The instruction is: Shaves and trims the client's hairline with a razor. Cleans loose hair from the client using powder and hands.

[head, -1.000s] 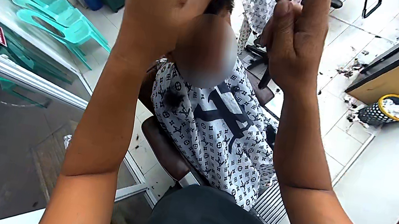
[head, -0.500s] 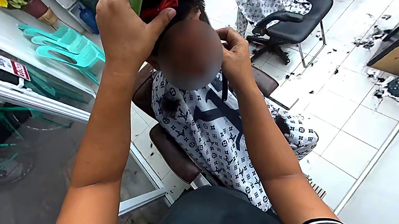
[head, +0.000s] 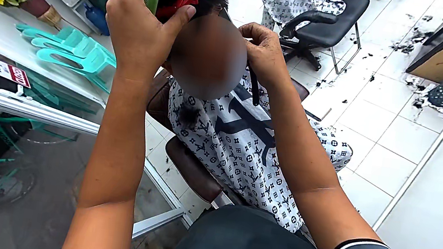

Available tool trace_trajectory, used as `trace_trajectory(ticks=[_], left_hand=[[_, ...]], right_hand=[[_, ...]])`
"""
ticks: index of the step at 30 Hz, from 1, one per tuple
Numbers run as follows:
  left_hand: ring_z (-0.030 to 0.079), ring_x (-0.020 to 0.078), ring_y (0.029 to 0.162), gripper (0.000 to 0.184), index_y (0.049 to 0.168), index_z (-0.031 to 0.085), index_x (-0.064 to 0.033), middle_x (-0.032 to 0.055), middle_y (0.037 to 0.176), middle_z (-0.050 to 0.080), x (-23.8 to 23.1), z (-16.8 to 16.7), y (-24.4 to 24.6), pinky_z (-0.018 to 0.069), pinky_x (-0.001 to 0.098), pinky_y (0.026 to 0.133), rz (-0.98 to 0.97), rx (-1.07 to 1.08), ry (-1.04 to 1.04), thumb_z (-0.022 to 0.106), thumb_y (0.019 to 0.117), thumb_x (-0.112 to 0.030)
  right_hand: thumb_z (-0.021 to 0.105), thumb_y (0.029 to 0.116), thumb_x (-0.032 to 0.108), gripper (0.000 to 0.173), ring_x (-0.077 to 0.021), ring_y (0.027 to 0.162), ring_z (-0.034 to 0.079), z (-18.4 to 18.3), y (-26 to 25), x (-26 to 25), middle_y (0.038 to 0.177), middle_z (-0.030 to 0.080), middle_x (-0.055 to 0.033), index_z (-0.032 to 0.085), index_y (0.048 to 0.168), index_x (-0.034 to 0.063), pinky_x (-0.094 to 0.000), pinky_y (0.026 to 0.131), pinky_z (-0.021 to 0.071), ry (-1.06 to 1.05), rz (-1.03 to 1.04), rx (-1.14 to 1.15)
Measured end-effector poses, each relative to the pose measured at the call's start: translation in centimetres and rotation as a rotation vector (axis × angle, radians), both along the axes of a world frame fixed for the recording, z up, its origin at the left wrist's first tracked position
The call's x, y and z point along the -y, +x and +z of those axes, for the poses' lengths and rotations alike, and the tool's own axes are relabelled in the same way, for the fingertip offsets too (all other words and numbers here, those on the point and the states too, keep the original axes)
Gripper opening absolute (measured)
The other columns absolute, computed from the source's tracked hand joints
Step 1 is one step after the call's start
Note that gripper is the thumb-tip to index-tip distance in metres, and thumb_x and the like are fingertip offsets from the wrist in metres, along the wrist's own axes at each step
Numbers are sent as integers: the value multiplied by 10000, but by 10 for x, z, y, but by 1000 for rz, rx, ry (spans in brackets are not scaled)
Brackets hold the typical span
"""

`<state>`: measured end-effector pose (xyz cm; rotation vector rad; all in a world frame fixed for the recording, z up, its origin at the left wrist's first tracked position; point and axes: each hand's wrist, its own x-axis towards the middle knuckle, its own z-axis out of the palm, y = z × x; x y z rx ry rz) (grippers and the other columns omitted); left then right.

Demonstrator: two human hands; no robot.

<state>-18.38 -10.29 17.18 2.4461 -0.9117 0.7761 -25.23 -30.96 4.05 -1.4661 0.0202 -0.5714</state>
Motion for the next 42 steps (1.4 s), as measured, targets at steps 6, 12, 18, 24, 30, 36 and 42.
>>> trace_trajectory(ticks=[6, 12, 18, 24, 30, 36, 42], left_hand=[[659, 197, 1127, 905, 1429, 530, -28, 123, 1220, 693, -1, -1, 1, 492, 413, 995, -3, 6, 2, 668, 831, -692], [659, 209, 1116, 854, 1380, 552, -18, 129, 1200, 690, 0, -1, 2, 497, 422, 987, -23, 1, -5, 676, 840, -669], [659, 195, 1107, 843, 1380, 553, -27, 119, 1189, 694, 1, -2, 3, 499, 404, 982, -20, -6, -11, 684, 837, -659], [661, 192, 1103, 826, 1350, 572, -30, 115, 1176, 695, 0, -2, 4, 500, 414, 978, -18, -10, -10, 682, 834, -667], [658, 204, 1112, 839, 1357, 568, -30, 121, 1185, 693, 0, -2, 5, 498, 423, 985, -17, -18, -12, 683, 829, -672], [659, 204, 1114, 834, 1354, 576, -30, 119, 1187, 696, -1, -2, 4, 496, 423, 984, -24, -12, -19, 681, 830, -670], [657, 236, 1133, 842, 1364, 567, -19, 146, 1199, 691, -1, -1, 3, 496, 456, 997, -34, -38, -23, 698, 826, -654]], right_hand=[[620, 1012, 142, 129, -26, 610, 562, 1, -5, -4, 854, 658, 1, 659, 1083, 42, -193, 551, 477, -37, 5, 17], [612, 1016, 142, 134, -51, 669, 603, 1, -7, -10, 911, 668, -27, 663, 1088, 42, -214, 573, 504, -45, -48, -3], [608, 1020, 146, 170, -54, 699, 625, 4, -15, -17, 1066, 681, -50, 675, 1133, 37, -216, 606, 535, -105, -59, 18], [608, 1019, 141, 176, -55, 671, 611, 2, -15, -24, 1065, 683, -55, 667, 1148, 37, -219, 595, 525, -96, -98, 22], [601, 1019, 148, 186, -63, 639, 599, 0, -17, -31, 1089, 687, -65, 662, 1150, 31, -233, 579, 525, -111, -134, 21], [619, 1005, 191, 195, -78, 824, 657, -1, -19, -40, 1292, 646, -96, 694, 1121, 53, -247, 730, 556, -193, -177, 33], [595, 1009, 170, 195, -67, 783, 635, 0, -22, -47, 1258, 661, -89, 678, 1128, 40, -242, 716, 535, -219, -245, 11]])
